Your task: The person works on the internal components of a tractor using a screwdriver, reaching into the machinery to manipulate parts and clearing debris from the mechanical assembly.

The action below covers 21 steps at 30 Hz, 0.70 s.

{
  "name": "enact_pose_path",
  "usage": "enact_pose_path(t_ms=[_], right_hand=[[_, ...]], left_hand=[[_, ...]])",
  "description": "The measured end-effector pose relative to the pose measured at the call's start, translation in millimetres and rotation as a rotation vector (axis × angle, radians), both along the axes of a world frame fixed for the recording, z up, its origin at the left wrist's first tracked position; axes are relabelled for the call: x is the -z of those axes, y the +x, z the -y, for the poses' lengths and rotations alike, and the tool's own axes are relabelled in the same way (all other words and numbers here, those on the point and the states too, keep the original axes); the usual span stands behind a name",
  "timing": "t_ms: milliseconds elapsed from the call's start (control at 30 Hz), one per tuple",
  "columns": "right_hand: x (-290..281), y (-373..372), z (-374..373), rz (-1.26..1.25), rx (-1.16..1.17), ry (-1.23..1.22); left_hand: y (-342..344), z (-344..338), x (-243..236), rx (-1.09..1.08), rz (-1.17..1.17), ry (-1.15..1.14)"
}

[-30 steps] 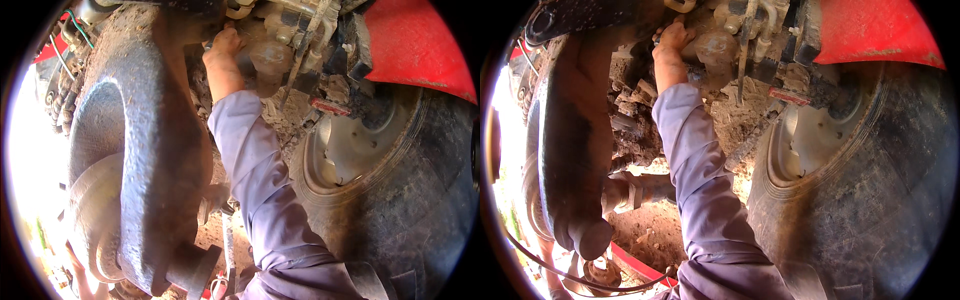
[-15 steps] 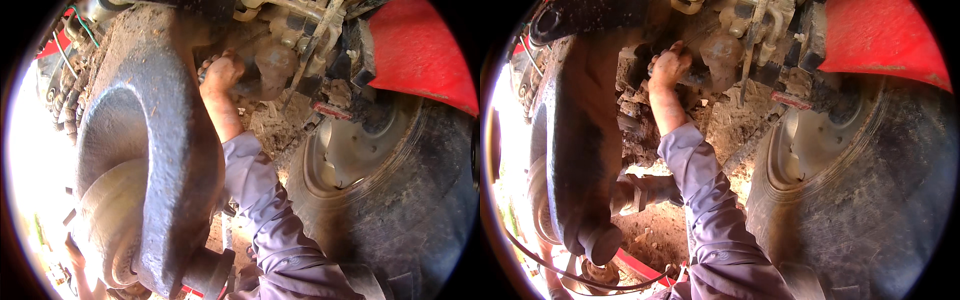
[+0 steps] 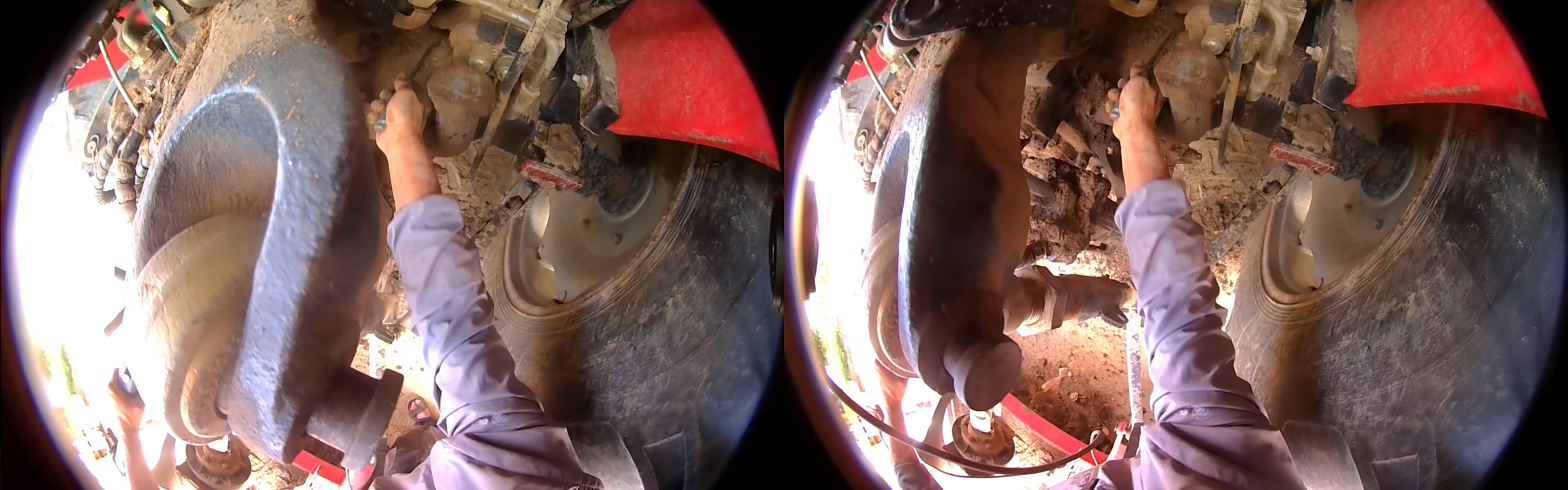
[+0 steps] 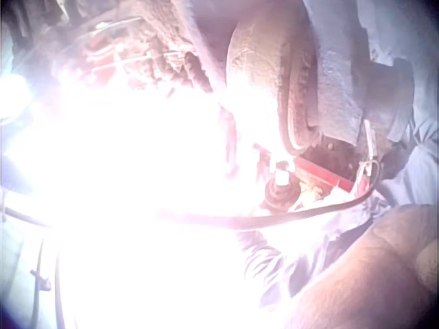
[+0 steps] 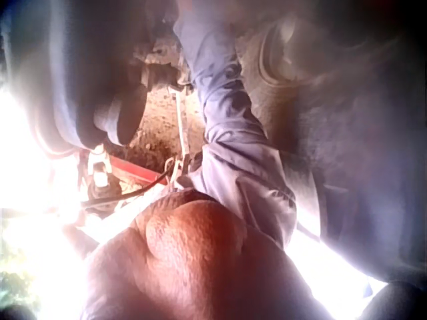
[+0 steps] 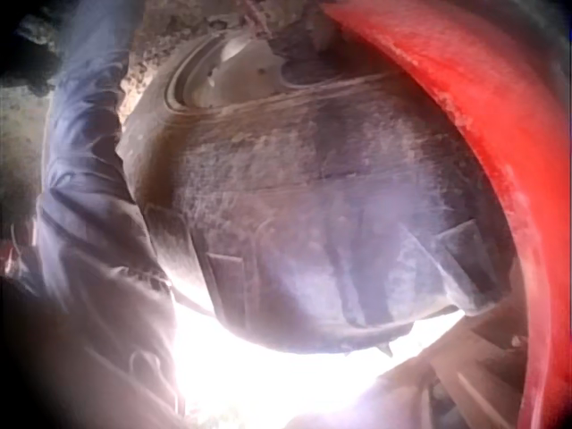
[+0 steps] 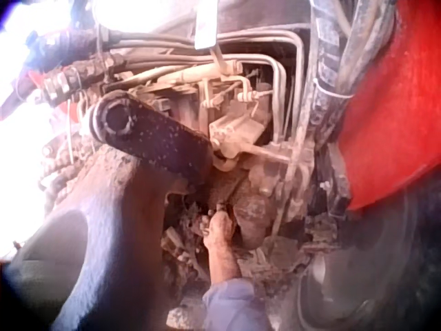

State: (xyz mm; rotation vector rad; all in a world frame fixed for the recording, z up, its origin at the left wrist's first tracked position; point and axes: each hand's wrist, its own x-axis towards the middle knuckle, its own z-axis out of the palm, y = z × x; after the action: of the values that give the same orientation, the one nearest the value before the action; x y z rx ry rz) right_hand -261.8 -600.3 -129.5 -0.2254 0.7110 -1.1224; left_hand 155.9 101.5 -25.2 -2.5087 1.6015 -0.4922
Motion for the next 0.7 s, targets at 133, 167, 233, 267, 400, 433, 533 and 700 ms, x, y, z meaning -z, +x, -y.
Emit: enact_pose_path(t_ms=[133, 167, 233, 267, 400, 433, 533, 700], right_hand=[[11.8, 0.8, -21.3, -0.078, 0.135, -0.148], [7.0, 0.5, -18.3, -0.077, 0.135, -0.150], [-7.7, 0.7, -4.7, -0.014, 0.170, 0.044], [-19.9, -3.1, 1.8, 0.001, 0.127, 0.068], [-27.7, 4.0, 33.4, -0.047, 0.062, -0.022], [-30.4, -6.9, 24.4, -0.071, 0.081, -0.035], [-27.4, -9.4, -27.4, -0.343, 0.021, -0.171], [-5.7, -16.4, -49.2, -0.266, 0.093, -0.184]], left_hand=[[-93.9, 105.5, -23.1, -0.095, -0.394, -0.067], [-96.2, 106.7, -26.2, -0.123, -0.419, -0.075], [-97.8, 107.3, -31.6, -0.174, -0.456, -0.034], [-87.2, 97.0, -28.2, -0.187, -0.461, -0.011], [-41.4, 42.9, -6.0, 0.079, -0.025, -0.134], [-62.1, 76.5, -7.5, -0.132, -0.196, -0.054], [-97.8, 102.2, -25.3, -0.369, -0.334, 0.030], [-64.1, 68.7, -16.3, -0.330, -0.269, 0.058]])
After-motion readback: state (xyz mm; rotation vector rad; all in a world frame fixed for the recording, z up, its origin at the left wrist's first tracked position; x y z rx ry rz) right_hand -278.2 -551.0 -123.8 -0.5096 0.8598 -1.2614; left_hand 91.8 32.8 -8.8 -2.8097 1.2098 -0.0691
